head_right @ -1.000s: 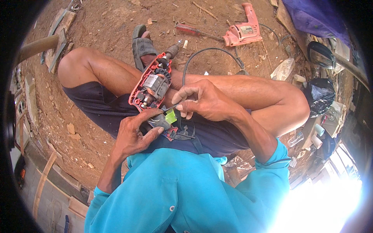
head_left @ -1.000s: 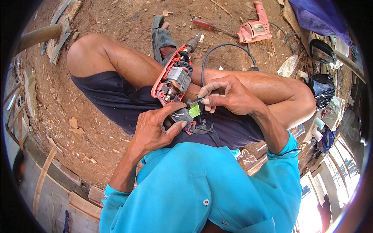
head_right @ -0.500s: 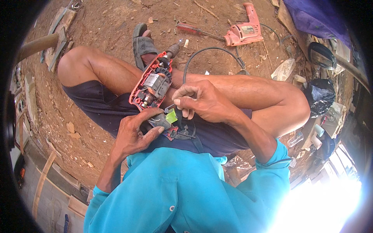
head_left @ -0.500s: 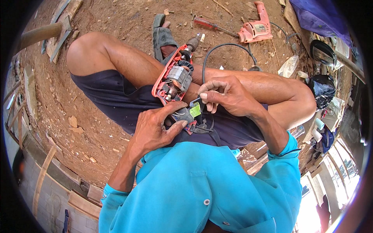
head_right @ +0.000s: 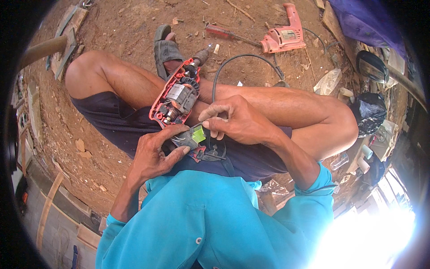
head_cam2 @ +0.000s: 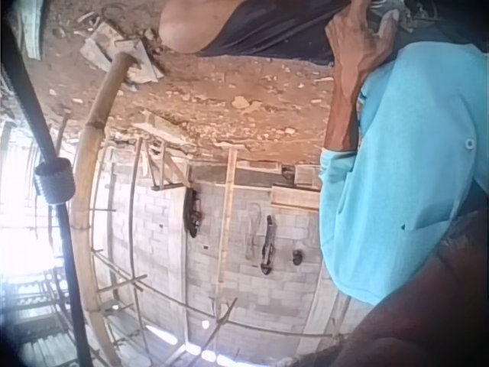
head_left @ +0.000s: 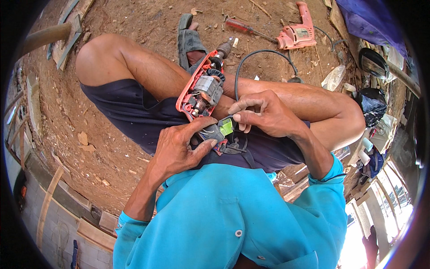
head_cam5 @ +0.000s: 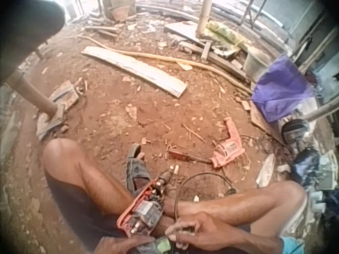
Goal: The person sits on the ground and uses a screwdriver to remove screws from a corded drill. They open the drill's casing, expose the internal components, and manipulate the wiring and internal parts.
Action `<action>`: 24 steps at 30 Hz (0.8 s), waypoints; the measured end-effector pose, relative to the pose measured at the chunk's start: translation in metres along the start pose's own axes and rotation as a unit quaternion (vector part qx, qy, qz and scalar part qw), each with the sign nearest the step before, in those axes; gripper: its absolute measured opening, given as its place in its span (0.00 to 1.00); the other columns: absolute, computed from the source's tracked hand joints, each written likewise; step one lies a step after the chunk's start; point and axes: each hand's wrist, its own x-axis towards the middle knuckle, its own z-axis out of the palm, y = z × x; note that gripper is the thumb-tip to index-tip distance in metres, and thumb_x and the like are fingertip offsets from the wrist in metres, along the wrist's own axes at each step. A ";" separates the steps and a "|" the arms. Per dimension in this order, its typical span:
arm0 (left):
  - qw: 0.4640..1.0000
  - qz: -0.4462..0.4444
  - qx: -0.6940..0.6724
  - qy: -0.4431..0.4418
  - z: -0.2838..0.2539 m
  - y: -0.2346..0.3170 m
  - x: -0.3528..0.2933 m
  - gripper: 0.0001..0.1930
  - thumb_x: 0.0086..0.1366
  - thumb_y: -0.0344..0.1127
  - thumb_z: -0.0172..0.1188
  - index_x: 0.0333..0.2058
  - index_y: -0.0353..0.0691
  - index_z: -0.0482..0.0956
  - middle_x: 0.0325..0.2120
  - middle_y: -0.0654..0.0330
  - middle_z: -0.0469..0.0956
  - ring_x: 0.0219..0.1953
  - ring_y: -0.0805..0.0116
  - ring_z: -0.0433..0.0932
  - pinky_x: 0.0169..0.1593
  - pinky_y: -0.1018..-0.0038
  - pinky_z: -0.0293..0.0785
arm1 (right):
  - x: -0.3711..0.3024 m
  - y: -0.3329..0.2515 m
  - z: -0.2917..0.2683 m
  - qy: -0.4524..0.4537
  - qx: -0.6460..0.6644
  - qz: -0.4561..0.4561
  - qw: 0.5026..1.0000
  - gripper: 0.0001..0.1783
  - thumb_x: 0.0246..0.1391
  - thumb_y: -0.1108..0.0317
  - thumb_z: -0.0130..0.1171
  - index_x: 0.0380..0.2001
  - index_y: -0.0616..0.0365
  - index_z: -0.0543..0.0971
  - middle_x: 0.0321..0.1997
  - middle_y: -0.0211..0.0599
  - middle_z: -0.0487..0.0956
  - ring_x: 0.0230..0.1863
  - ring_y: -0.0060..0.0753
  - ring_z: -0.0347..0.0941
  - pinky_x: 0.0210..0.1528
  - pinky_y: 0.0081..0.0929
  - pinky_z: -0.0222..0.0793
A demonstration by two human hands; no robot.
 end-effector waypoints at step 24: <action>0.994 -0.047 -0.091 -0.031 -0.009 0.002 0.008 0.23 0.53 0.31 0.78 0.50 0.47 0.87 0.37 0.54 0.88 0.32 0.60 0.86 0.36 0.67 0.81 | -0.003 -0.019 -0.001 0.024 -0.127 -0.119 0.984 0.04 0.63 0.76 0.66 0.40 0.65 0.85 0.33 0.34 0.81 0.33 0.19 0.78 0.33 0.21 0.71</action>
